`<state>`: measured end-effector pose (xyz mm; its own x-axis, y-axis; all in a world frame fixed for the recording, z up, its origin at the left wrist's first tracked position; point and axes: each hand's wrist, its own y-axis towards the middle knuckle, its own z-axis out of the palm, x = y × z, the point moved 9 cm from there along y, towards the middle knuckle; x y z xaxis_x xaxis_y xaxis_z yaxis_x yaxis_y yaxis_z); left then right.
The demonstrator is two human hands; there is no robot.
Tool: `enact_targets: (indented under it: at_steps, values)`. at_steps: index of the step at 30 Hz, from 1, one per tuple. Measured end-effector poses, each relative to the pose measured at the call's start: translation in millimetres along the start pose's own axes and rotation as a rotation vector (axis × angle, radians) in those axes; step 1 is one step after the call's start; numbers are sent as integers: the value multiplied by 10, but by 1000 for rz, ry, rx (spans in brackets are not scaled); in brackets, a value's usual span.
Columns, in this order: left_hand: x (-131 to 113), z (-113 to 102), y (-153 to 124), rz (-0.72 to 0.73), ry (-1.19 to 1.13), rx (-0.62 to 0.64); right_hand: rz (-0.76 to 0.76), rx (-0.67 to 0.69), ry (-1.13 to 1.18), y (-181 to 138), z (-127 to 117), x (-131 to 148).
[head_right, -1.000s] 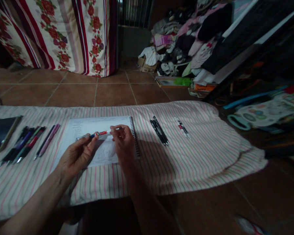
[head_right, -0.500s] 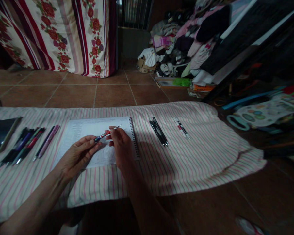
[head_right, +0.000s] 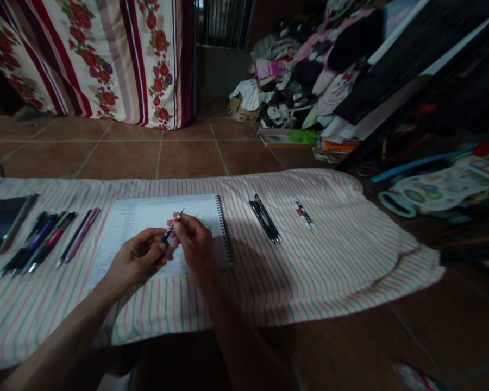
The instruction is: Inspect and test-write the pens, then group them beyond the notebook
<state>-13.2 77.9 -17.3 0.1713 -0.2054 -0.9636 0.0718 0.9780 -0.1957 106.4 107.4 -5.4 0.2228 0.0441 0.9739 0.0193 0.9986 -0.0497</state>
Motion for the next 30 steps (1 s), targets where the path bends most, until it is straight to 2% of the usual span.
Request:
enact_targets:
  at_steps: [7,11,14,17,21,24,30]
  values:
    - [-36,9,-15,-6,62,-3,-29,71,-27,0,93,-77]
    - [-29,-24,-9,-6,74,-23,-59,120,-151,-5,113,-67]
    - [-30,-66,-4,0,45,-59,-129,81,-308,68,-40,9]
    - [-57,-117,-4,33,31,-98,-221,-108,-426,182,-405,147]
    - [-73,-179,-5,47,45,-137,-294,-238,-560,272,-751,290]
    - [-87,-196,-6,37,43,-155,-332,-223,-697,281,-799,342]
    - [-97,-184,-2,30,-19,-156,-335,-110,-968,256,-634,286]
